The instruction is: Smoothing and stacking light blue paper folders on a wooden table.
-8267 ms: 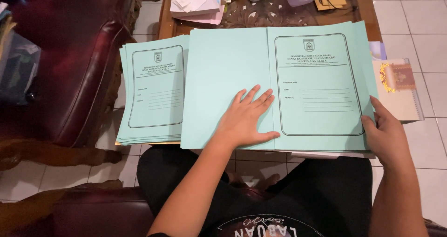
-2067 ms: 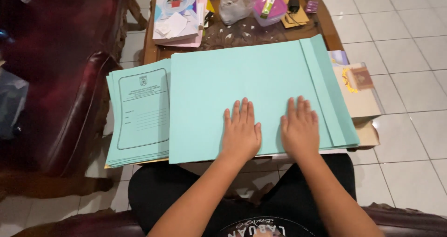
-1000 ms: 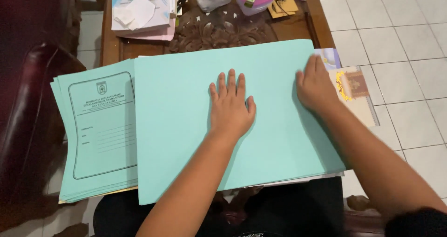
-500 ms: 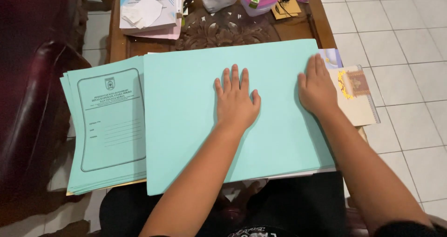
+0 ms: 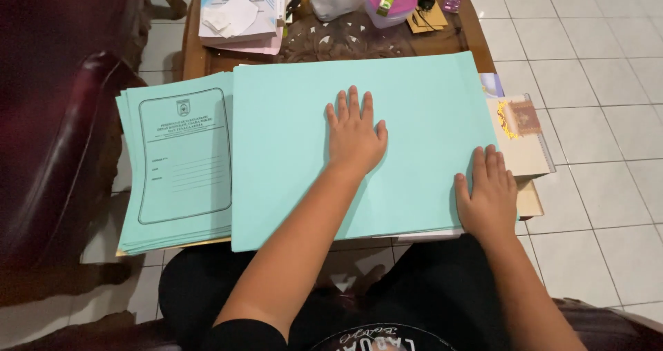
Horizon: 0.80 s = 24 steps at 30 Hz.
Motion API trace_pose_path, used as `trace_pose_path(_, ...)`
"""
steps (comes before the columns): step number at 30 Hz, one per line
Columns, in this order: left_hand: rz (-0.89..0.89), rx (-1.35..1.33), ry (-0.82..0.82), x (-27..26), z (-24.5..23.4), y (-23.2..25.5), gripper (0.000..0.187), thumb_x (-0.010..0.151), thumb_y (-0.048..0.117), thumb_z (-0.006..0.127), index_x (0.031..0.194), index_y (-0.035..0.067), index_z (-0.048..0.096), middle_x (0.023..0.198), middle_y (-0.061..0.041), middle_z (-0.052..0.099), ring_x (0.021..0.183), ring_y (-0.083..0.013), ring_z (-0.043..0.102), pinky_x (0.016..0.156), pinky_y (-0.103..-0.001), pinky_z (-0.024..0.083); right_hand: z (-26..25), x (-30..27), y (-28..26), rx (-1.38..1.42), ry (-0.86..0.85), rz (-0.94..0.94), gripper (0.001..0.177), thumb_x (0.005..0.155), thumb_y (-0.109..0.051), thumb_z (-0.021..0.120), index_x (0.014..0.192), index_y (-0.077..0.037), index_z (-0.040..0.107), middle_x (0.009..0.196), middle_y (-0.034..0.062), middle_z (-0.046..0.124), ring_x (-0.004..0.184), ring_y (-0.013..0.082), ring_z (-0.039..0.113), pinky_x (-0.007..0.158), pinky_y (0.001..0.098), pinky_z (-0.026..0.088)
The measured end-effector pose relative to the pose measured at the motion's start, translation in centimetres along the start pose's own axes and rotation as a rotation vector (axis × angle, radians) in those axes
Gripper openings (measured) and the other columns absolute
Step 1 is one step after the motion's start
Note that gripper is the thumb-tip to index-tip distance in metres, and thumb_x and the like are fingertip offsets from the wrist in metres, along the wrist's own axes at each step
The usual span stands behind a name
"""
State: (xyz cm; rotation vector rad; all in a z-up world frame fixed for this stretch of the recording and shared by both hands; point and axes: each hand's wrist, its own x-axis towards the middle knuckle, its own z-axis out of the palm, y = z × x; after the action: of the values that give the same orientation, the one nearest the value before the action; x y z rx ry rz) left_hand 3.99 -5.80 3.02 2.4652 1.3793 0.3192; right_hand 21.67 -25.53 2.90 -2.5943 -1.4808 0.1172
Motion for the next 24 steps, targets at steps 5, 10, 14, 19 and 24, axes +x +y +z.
trace_pose_path(5, 0.014, 0.041, 0.029, 0.2, 0.1, -0.2, 0.067, 0.102, 0.042, 0.037, 0.159, 0.005, 0.037, 0.166, -0.026, 0.027, 0.156, -0.042, 0.021, 0.123, -0.062, 0.011, -1.8, 0.6, 0.3, 0.177, -0.022, 0.091, 0.067, 0.105, -0.044, 0.044, 0.162, -0.009, 0.038, 0.169, 0.0208, 0.028, 0.155, 0.036, 0.027, 0.121, 0.0493, 0.028)
trace_pose_path(10, 0.015, 0.036, 0.061, 0.6, 0.3, -0.4, 0.066, 0.101, 0.04, 0.041, 0.157, 0.005, 0.041, 0.164, -0.026, 0.032, 0.154, -0.0424, 0.026, 0.122, -0.061, 0.016, -1.3, 4.1, 3.3, 0.363, -0.064, 0.159, 0.069, 0.104, -0.037, 0.057, 0.161, -0.004, 0.038, 0.162, 0.0271, 0.033, 0.147, 0.0405, 0.039, 0.113, 0.0512, 0.042)
trace_pose_path(14, 0.007, 0.061, 0.11, 0.4, 0.8, -0.6, 0.064, 0.099, 0.039, 0.044, 0.154, 0.006, 0.045, 0.162, -0.023, 0.037, 0.153, -0.0405, 0.029, 0.121, -0.06, 0.019, -1.8, 6.4, 5.4, 0.406, -0.02, 0.064, 0.084, 0.092, -0.031, 0.076, 0.157, 0.007, 0.04, 0.131, 0.0328, 0.057, 0.124, 0.048, 0.057, 0.103, 0.0575, 0.047)
trace_pose_path(19, 0.0, 0.062, 0.094, 0.2, 0.3, -0.5, 0.061, 0.101, 0.037, 0.042, 0.154, 0.007, 0.046, 0.162, -0.022, 0.037, 0.153, -0.0386, 0.029, 0.122, -0.059, 0.019, -6.1, 7.1, 4.5, 0.515, -0.106, 0.095, 0.086, 0.095, -0.04, 0.073, 0.162, -0.001, 0.035, 0.11, 0.016, 0.071, 0.101, 0.0303, 0.069, 0.087, 0.0485, 0.051)
trace_pose_path(24, 0.076, 0.102, 0.276, 2.0, 3.9, -2.7, 0.051, 0.097, 0.027, 0.049, 0.144, 0.008, 0.056, 0.157, -0.017, 0.045, 0.147, -0.0397, 0.035, 0.116, -0.063, 0.026, -12.7, 6.0, -1.4, 0.844, -0.5, 0.51, 0.042, 0.101, -0.024, 0.049, 0.143, -0.019, 0.054, 0.129, 0.0039, 0.063, 0.108, 0.0231, 0.062, 0.086, 0.0377, 0.049)
